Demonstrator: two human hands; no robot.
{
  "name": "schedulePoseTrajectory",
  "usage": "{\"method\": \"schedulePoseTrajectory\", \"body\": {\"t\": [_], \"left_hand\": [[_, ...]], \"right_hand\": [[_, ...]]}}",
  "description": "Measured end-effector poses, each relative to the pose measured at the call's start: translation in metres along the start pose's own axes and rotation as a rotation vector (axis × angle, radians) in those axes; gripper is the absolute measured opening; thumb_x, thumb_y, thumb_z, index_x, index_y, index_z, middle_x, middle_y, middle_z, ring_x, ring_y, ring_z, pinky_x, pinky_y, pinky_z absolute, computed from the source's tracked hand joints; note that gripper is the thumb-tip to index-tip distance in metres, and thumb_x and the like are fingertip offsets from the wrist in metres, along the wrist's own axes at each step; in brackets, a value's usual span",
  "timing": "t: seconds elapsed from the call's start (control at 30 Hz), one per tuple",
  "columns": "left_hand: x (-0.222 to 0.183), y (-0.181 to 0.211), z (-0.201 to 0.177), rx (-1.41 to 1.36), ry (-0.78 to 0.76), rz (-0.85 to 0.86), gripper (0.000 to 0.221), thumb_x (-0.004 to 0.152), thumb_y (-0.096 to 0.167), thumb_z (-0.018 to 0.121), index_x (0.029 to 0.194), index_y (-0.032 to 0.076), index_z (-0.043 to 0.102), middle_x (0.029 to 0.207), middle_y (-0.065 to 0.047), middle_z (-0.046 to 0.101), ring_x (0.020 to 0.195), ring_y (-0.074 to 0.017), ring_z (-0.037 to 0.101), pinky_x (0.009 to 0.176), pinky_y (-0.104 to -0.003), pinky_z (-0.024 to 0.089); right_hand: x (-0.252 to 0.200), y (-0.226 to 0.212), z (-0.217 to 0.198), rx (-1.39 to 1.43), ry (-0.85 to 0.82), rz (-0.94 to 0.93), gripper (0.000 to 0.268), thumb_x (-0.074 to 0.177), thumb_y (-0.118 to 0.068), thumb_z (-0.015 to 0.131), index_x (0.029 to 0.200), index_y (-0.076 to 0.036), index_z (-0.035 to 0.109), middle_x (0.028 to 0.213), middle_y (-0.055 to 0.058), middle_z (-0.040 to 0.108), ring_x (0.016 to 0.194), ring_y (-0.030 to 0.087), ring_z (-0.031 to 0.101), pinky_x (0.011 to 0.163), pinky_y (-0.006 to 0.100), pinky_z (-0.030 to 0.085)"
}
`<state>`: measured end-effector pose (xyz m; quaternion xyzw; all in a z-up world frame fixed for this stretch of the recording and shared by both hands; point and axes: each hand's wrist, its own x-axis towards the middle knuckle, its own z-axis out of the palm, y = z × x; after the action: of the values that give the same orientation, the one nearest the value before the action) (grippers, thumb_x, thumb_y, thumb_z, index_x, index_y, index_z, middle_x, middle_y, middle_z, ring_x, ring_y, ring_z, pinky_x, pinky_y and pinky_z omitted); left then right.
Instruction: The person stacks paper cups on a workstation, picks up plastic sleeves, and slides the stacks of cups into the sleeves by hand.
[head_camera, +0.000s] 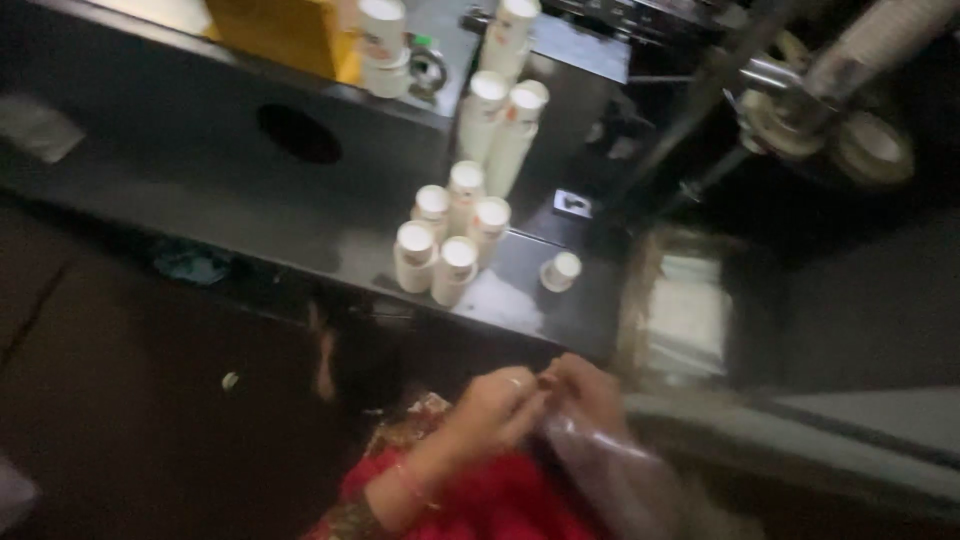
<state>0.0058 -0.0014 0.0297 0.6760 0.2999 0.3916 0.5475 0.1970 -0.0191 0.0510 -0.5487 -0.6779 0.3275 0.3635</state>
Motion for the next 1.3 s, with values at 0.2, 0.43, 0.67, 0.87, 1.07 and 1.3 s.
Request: {"method": "schedulePoseTrajectory", "body": {"t": [0.2,0.43,0.67,0.87,1.07,1.3], "left_hand": [[-0.007,-0.003,-0.013,0.51,0.182,0.494,0.013,0.099,0.01,0.065,0.089,0.005,0.061,0.083,-0.014,0.062,0.075,-0.0344,0.063,0.067,-0.044,0.052],[-0.009,-0.004,-0.051,-0.086,0.113,0.134,0.023,0.095,0.018,0.065,0.078,0.002,0.061,0.073,-0.008,0.059,0.065,-0.0168,0.057,0.06,-0.033,0.047],[-0.018,-0.055,-0.051,-0.18,0.143,0.084,0.025,0.094,0.021,0.064,0.078,0.001,0.063,0.073,-0.002,0.062,0.068,-0.0089,0.057,0.062,-0.029,0.047],[-0.016,-0.076,-0.044,-0.195,0.108,0.064,0.026,0.096,0.019,0.065,0.078,0.001,0.061,0.072,0.0,0.057,0.067,-0.0085,0.053,0.06,-0.028,0.045],[-0.01,-0.04,-0.046,-0.645,0.158,-0.131,0.015,0.094,0.013,0.065,0.085,0.002,0.068,0.076,-0.002,0.066,0.068,-0.0086,0.059,0.062,-0.025,0.047],[0.02,-0.025,-0.054,-0.879,0.161,-0.077,0.013,0.096,0.005,0.065,0.086,-0.001,0.07,0.081,-0.009,0.07,0.07,-0.015,0.065,0.067,-0.028,0.052]], "right_hand": [[0.048,0.019,0.024,0.117,-0.055,0.11,0.032,0.097,-0.032,0.068,0.086,-0.003,0.066,0.072,0.009,0.066,0.065,0.014,0.058,0.058,0.029,0.049],[0.161,-0.03,0.011,-0.2,0.14,-0.283,0.019,0.087,-0.019,0.08,0.091,-0.004,0.069,0.093,0.011,0.067,0.083,0.025,0.065,0.075,0.041,0.053],[0.194,-0.019,0.01,-0.352,-0.018,-0.278,0.032,0.083,-0.023,0.086,0.098,-0.004,0.064,0.099,0.011,0.066,0.09,0.025,0.067,0.08,0.036,0.055],[0.135,-0.047,-0.003,-0.198,-0.174,-0.092,0.039,0.079,-0.02,0.085,0.113,-0.008,0.071,0.099,0.007,0.07,0.094,0.02,0.069,0.079,0.033,0.057],[0.087,-0.048,-0.029,0.095,-0.147,-0.097,0.027,0.082,-0.006,0.066,0.108,-0.003,0.074,0.121,0.008,0.069,0.114,0.02,0.066,0.098,0.032,0.05],[0.074,-0.039,0.004,0.396,-0.112,0.3,0.021,0.088,-0.016,0.069,0.097,0.003,0.075,0.089,0.011,0.075,0.081,0.024,0.067,0.075,0.036,0.052]]}}
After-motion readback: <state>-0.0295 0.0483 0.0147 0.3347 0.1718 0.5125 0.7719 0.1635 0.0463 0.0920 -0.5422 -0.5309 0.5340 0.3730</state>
